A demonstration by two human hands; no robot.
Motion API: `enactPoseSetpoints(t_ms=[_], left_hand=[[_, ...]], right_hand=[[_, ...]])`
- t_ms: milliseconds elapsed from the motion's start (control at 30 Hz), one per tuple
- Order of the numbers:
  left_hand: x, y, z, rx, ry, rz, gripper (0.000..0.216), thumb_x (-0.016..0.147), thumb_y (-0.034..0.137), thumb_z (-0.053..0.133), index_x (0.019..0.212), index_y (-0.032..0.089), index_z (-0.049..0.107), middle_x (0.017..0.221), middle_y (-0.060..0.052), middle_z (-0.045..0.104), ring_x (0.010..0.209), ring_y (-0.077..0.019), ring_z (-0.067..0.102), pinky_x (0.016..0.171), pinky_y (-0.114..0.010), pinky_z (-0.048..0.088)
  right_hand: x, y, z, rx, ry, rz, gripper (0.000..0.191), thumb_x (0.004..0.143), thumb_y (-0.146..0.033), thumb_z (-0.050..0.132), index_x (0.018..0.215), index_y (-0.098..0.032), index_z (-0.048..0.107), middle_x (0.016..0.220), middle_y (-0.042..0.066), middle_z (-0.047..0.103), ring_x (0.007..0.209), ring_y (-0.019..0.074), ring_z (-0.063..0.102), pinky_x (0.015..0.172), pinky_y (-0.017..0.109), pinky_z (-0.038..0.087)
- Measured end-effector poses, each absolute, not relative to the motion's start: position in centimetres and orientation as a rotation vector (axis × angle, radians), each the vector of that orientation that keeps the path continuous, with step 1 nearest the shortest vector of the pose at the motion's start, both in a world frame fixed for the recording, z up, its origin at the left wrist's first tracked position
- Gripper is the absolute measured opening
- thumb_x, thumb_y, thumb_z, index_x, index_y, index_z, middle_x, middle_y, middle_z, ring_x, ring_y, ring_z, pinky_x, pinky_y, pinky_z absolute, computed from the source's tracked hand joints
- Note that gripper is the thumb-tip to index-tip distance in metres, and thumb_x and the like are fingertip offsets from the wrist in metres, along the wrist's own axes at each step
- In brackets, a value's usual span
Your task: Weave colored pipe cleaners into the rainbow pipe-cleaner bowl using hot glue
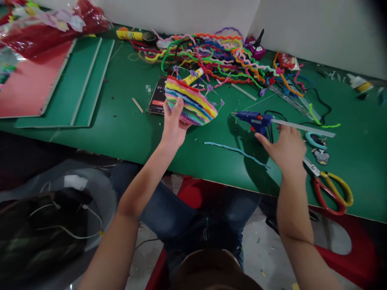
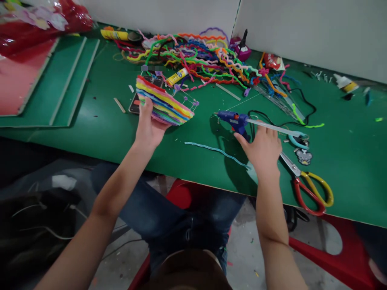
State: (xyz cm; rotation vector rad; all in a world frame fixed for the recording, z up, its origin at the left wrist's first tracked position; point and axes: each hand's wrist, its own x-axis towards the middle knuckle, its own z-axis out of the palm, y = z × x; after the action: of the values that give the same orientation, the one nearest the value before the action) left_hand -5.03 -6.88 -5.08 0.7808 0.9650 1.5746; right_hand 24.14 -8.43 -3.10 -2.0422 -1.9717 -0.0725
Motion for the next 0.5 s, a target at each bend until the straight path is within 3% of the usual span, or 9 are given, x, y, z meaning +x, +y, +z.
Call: enactPoseSetpoints(t_ms=[100, 167, 233, 333, 500], left_hand=[[-5.0, -7.0, -4.9, 0.770, 0.976, 1.563, 0.051, 0.070, 0.063, 0.068, 0.110, 0.036, 0.052, 0.132, 0.000, 0.054, 0.132, -0.0263, 0.045, 0.098, -0.040, 0.051], [-4.9, -7.1, -4.7, 0.765, 0.988, 1.565, 0.050, 0.071, 0.062, 0.067, 0.111, 0.037, 0.052, 0.131, 0.001, 0.054, 0.132, -0.0257, 0.045, 0.099, -0.041, 0.051], [-4.9, -7.2, -4.7, 0.767, 0.997, 1.569, 0.049, 0.071, 0.062, 0.067, 0.111, 0.037, 0.052, 0.130, 0.001, 0.055, 0.132, -0.0258, 0.045, 0.099, -0.041, 0.050], [-4.9, -7.1, -4.8, 0.775, 1.007, 1.564, 0.052, 0.071, 0.063, 0.067, 0.113, 0.037, 0.051, 0.130, 0.000, 0.054, 0.132, -0.0258, 0.045, 0.098, -0.040, 0.050], [-4.9, -7.2, -4.9, 0.796, 0.997, 1.559, 0.056, 0.071, 0.064, 0.066, 0.118, 0.038, 0.049, 0.132, -0.001, 0.054, 0.132, -0.0258, 0.045, 0.097, -0.037, 0.051]], right_hand=[[23.1, -10.9, -2.6, -2.049, -1.956, -0.197, 0.040, 0.078, -0.057, 0.062, 0.092, -0.019, 0.060, 0.086, 0.014, 0.063, 0.079, 0.0283, 0.056, 0.059, 0.036, 0.031], [21.5, -11.7, -2.8, -1.893, -2.105, -0.064, 0.029, 0.081, -0.050, 0.062, 0.085, -0.021, 0.061, 0.081, 0.009, 0.063, 0.076, 0.0245, 0.056, 0.058, 0.034, 0.033], [19.4, -11.7, -3.4, -1.648, -2.302, 0.104, 0.020, 0.083, -0.041, 0.063, 0.091, -0.023, 0.063, 0.088, 0.007, 0.065, 0.082, 0.0227, 0.058, 0.062, 0.033, 0.038], [16.3, -10.9, -4.5, -1.421, -2.506, 0.257, 0.019, 0.085, -0.033, 0.062, 0.101, -0.024, 0.065, 0.099, 0.006, 0.066, 0.091, 0.0226, 0.058, 0.070, 0.034, 0.043], [13.8, -9.9, -5.4, -1.362, -2.576, 0.299, 0.018, 0.092, -0.025, 0.048, 0.091, -0.020, 0.066, 0.094, 0.007, 0.066, 0.089, 0.0220, 0.056, 0.072, 0.034, 0.042]])
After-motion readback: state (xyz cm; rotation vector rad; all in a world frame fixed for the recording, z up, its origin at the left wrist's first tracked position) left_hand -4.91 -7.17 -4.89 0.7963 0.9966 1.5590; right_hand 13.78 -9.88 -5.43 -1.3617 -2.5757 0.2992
